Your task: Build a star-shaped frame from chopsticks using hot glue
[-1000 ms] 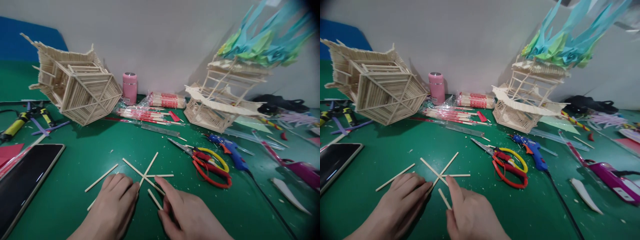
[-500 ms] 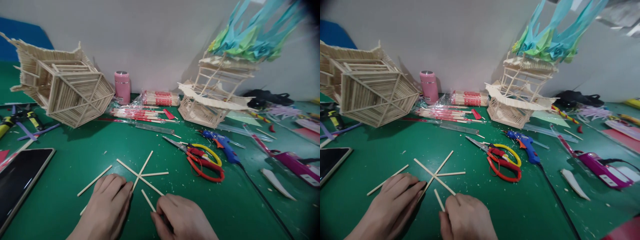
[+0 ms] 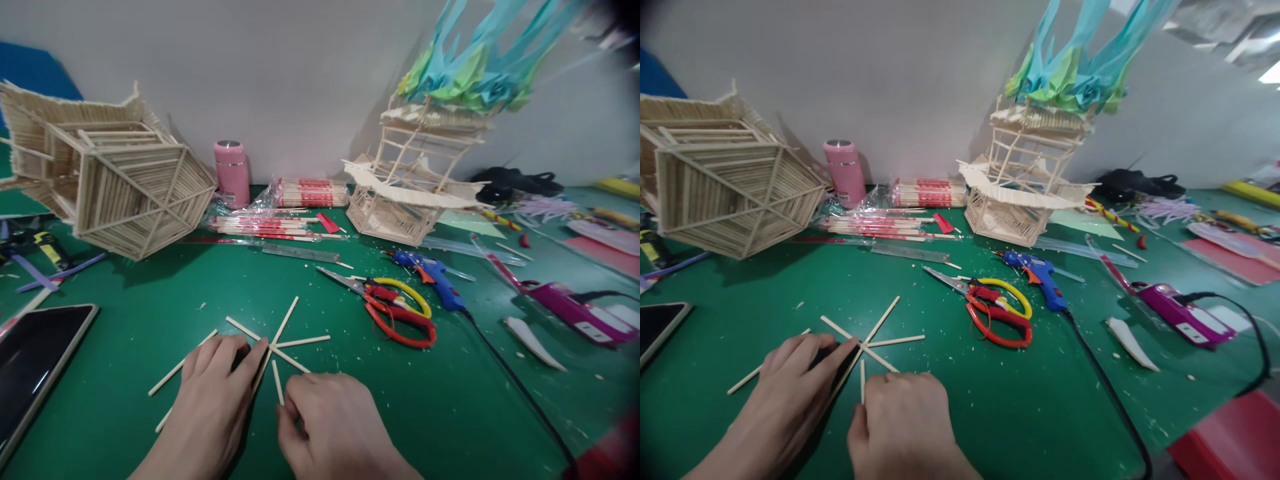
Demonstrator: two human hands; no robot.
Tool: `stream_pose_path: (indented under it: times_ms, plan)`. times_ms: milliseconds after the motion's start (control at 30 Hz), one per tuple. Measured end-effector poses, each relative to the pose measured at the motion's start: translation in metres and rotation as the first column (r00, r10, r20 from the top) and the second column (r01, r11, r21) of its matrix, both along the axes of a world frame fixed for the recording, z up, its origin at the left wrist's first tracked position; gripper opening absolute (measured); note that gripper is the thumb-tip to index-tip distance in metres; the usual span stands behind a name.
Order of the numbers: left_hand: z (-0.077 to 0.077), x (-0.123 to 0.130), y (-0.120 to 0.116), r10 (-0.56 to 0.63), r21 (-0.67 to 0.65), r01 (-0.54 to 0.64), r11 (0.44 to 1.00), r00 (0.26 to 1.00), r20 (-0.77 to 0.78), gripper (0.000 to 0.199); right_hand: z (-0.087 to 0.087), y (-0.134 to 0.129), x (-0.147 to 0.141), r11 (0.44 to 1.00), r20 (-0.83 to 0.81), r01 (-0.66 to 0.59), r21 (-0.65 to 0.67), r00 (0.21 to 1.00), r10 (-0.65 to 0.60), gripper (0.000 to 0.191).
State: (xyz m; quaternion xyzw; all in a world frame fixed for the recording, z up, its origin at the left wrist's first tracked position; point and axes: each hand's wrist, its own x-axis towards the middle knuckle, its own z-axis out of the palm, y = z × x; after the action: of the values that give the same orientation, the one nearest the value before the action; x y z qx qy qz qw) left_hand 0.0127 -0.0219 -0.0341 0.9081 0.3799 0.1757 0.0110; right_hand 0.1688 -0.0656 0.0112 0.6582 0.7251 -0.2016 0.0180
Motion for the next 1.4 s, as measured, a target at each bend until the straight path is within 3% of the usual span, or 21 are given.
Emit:
stream_pose_path:
  times_ms: [333,900,1133,1267,1400]
  plan:
    - [-0.002,0.002,-0.001,0.002,-0.005,-0.002,1.000,0.998,-0.066,0.042,0.004,0.006,0.000,0.999,-0.009,0.026,-0.019,1.000,-0.027,0.015]
    - [-0.001,0.004,-0.001,0.008,0.003,-0.008,1.000,0.997,-0.075,0.042,0.002,0.003,0.002,0.996,-0.077,0.043,0.077,0.996,-0.037,0.015]
    - [0.003,0.002,-0.002,0.017,-0.018,-0.018,1.000,0.999,-0.046,0.045,0.002,-0.010,0.038,0.952,-0.218,0.229,0.201,0.958,-0.184,0.030]
    - [0.006,0.001,-0.003,0.030,-0.026,-0.029,0.999,0.999,0.028,0.040,-0.008,-0.022,0.065,0.900,-0.413,0.395,0.183,0.862,-0.294,0.034]
    - [0.004,-0.003,-0.002,0.029,-0.045,-0.022,0.999,0.987,0.157,0.034,-0.020,-0.032,0.079,0.856,-0.534,0.471,0.212,0.790,-0.303,0.031]
